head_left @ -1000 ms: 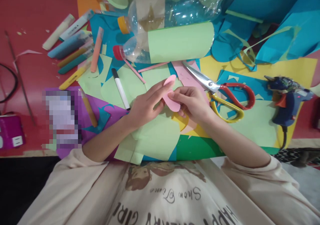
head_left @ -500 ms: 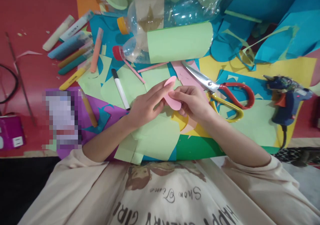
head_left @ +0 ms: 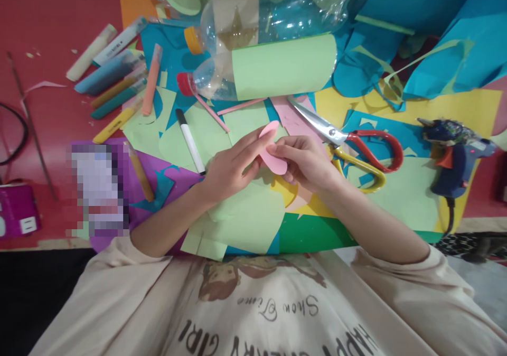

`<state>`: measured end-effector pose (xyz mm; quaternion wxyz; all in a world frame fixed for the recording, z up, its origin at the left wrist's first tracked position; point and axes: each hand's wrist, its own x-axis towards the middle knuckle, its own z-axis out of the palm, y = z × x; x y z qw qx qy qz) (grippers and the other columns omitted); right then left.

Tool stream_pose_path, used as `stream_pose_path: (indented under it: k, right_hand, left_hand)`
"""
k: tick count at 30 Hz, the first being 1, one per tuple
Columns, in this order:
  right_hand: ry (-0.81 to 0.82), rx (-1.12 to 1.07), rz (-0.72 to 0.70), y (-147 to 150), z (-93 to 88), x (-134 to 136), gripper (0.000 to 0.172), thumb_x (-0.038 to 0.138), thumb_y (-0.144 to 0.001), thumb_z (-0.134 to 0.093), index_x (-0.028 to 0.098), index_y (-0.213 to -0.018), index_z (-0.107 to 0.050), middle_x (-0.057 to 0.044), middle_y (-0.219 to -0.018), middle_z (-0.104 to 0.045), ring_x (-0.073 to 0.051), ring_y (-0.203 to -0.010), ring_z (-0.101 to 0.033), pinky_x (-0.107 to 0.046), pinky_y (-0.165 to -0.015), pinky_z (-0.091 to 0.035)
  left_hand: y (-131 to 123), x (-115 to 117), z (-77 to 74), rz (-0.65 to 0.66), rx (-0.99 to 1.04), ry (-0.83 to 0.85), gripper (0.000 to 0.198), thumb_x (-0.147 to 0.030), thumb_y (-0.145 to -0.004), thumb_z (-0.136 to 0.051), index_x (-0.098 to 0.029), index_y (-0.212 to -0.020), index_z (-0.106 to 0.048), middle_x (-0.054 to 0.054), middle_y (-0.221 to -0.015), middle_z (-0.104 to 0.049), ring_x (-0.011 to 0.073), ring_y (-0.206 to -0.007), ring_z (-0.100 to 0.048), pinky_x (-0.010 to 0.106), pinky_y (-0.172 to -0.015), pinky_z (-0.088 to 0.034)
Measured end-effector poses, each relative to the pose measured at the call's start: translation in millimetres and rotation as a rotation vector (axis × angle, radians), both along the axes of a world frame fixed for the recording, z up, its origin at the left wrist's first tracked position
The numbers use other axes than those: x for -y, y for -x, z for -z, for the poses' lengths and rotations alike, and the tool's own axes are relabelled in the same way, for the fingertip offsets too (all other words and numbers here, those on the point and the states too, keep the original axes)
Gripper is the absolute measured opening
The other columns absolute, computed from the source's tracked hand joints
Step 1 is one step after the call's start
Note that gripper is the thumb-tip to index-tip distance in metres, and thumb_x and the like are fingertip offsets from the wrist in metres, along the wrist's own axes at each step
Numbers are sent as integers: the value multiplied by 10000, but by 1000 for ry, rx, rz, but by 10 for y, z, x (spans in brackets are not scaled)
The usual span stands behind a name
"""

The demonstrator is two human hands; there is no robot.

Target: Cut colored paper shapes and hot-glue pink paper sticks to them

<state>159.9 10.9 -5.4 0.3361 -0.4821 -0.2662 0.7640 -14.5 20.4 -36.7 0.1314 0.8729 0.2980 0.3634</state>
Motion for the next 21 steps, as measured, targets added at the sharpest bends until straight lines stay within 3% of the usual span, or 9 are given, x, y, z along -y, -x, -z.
stream_pose_path:
  k: [13,21]
  right_hand:
    - [8,-11,0,-20,18,2,363,411,-635,-780,159,-541,-537,41,-381,-524,-45,-262,-416,-150,-254,-280]
    - [-6,-5,-1,-21,17,-2,348,396,-661,-762,160,-545,-535,42,-383,-517,-43,-265,-409,-150,-255,-283]
  left_hand:
    - [-8,5,-31,-3,-34,1,479,-175,-957,-378,-238,-1426,-306,74,-1301,-591,142,-1160,-597,192,-786,-574]
    - [-1,9,-20,6,-51,35,479,-180,-959,-362,-241,-1431,-300,73,-1332,-567,155,-1180,-584,210,-846,-560]
